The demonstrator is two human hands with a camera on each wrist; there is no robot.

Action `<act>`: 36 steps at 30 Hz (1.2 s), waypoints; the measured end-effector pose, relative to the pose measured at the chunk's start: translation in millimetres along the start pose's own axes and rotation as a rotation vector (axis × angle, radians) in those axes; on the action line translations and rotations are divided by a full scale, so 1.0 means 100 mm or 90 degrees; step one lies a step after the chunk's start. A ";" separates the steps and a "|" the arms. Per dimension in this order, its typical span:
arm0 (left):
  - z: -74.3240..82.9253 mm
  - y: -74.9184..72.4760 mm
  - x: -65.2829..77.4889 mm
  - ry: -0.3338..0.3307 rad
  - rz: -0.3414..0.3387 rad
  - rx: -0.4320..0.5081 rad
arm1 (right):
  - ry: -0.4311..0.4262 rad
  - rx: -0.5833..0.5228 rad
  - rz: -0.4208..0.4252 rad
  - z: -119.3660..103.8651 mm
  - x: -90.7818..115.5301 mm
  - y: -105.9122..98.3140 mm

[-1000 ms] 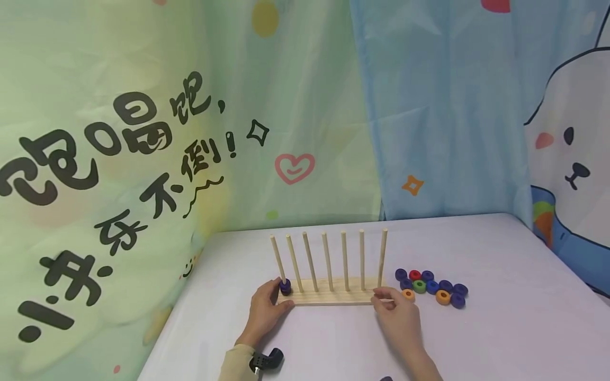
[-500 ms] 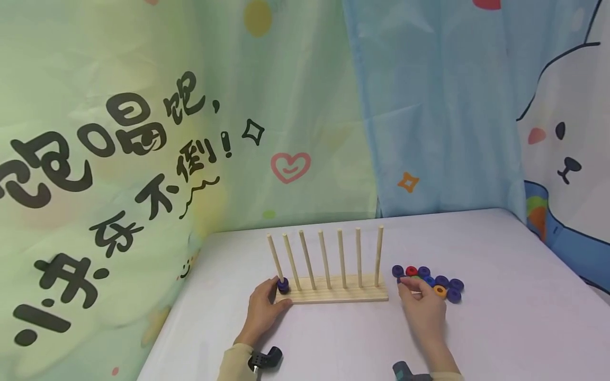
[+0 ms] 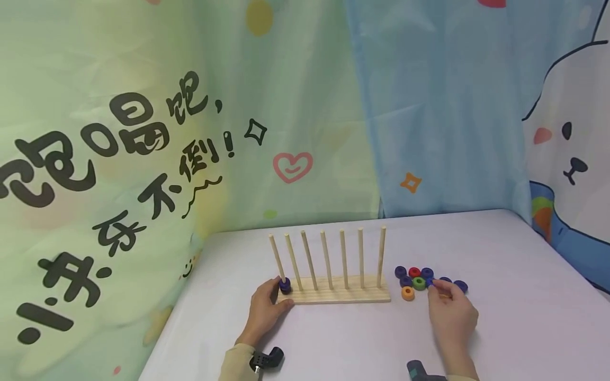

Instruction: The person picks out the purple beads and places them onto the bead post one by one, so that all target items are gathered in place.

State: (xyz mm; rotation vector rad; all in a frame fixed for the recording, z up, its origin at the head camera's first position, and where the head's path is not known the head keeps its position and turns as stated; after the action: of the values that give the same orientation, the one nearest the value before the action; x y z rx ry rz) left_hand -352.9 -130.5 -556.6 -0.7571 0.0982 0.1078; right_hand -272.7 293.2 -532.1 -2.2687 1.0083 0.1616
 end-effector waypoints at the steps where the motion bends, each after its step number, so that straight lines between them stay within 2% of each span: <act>1: 0.01 0.01 0.00 0.002 -0.002 0.000 | 0.001 0.004 0.013 0.01 0.00 -0.02; 8: 0.02 0.01 0.00 0.011 0.003 0.000 | 0.030 0.003 0.022 0.10 -0.04 -0.09; 16: 0.03 0.01 0.00 0.001 -0.001 -0.003 | 0.004 0.023 0.040 0.17 -0.09 -0.17; 18: 0.03 0.01 0.00 -0.001 -0.001 -0.004 | 0.016 0.028 0.039 0.20 -0.11 -0.19; 25: 0.02 0.00 0.00 0.005 0.006 -0.009 | 0.095 0.035 -0.031 0.30 -0.15 -0.20; 29: 0.03 0.00 0.01 0.005 0.007 -0.008 | 0.107 0.055 -0.070 0.31 -0.16 -0.18; 36: 0.04 0.00 0.01 0.005 0.002 -0.005 | 0.109 0.084 -0.096 0.37 -0.14 -0.15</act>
State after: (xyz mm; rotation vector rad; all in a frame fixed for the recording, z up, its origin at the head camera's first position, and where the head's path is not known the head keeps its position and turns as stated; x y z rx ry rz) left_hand -351.4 -128.1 -554.2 -0.7652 0.1067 0.1074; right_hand -266.6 332.2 -548.3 -2.2547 0.9003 -0.1610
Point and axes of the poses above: each hand's wrist, its own x-axis away from the middle knuckle, its own y-axis out of the palm, z = x × y, the point moved 6 cm from there along -x, towards the middle knuckle, and after that the axes turned 10 degrees about -y, right-handed, at the moved point
